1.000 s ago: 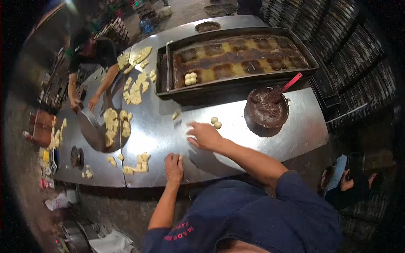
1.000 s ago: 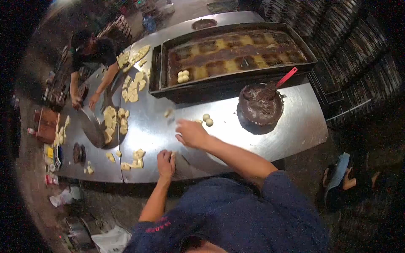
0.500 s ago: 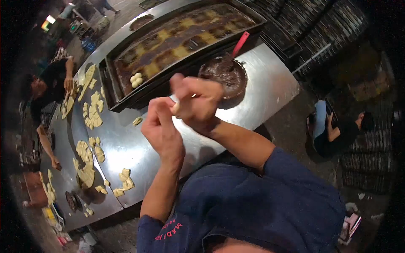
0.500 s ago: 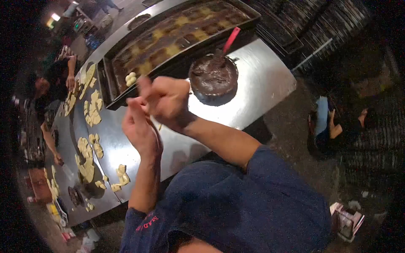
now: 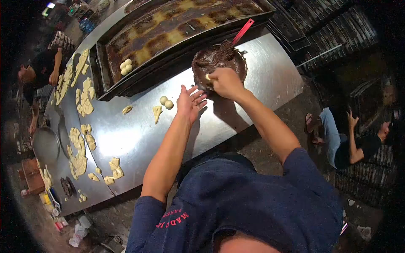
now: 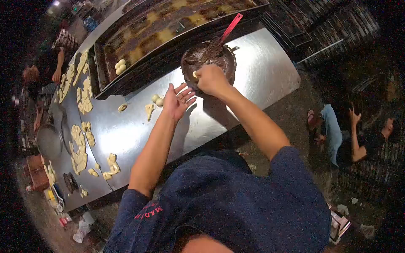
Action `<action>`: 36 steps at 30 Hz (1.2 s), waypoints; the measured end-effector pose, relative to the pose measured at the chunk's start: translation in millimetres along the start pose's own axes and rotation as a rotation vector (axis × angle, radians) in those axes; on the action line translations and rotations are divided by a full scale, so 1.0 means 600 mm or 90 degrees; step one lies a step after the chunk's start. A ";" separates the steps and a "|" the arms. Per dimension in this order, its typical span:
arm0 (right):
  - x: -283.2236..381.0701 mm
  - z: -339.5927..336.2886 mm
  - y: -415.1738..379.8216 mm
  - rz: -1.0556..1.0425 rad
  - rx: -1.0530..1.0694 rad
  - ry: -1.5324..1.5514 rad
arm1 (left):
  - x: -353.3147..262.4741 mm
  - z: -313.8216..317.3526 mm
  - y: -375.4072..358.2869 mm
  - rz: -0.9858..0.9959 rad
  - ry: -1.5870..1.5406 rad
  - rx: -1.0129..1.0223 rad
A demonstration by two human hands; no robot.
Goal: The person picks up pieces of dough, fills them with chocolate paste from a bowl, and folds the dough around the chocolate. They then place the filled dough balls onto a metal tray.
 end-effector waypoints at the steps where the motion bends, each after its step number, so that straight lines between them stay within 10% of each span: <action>1: -0.004 0.017 0.014 0.053 0.089 -0.131 | 0.007 0.012 0.009 0.002 -0.001 0.000; 5: -0.028 0.056 0.038 0.058 0.079 -0.035 | 0.011 0.009 0.031 0.030 -0.092 -0.045; 12: 0.055 0.002 0.005 0.260 0.284 0.958 | -0.097 0.050 -0.116 0.050 0.071 0.166; 15: 0.095 -0.002 0.019 0.066 0.201 0.491 | -0.129 0.006 -0.143 0.179 0.069 0.088; 17: 0.151 -0.049 0.009 -0.237 -0.239 0.083 | -0.131 -0.009 -0.163 0.184 0.012 0.051; 23: 0.279 -0.057 -0.054 -0.338 -0.233 0.186 | -0.168 -0.034 -0.233 0.283 -0.048 -0.050; 27: 0.260 -0.015 -0.018 -0.047 -0.040 0.341 | -0.155 -0.039 -0.252 0.313 0.045 -0.124; 31: 0.309 -0.029 -0.059 -0.304 -0.214 0.256 | -0.155 -0.053 -0.254 0.348 0.085 0.025; 36: 0.289 -0.036 -0.090 -0.187 -0.217 0.302 | -0.132 -0.091 -0.249 0.307 0.170 0.017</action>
Point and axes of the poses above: each hand's wrist, its own y-axis towards the middle knuckle, its own z-axis out of the palm, x = y × z, the point moved 5 cm from there along y, towards the middle knuckle
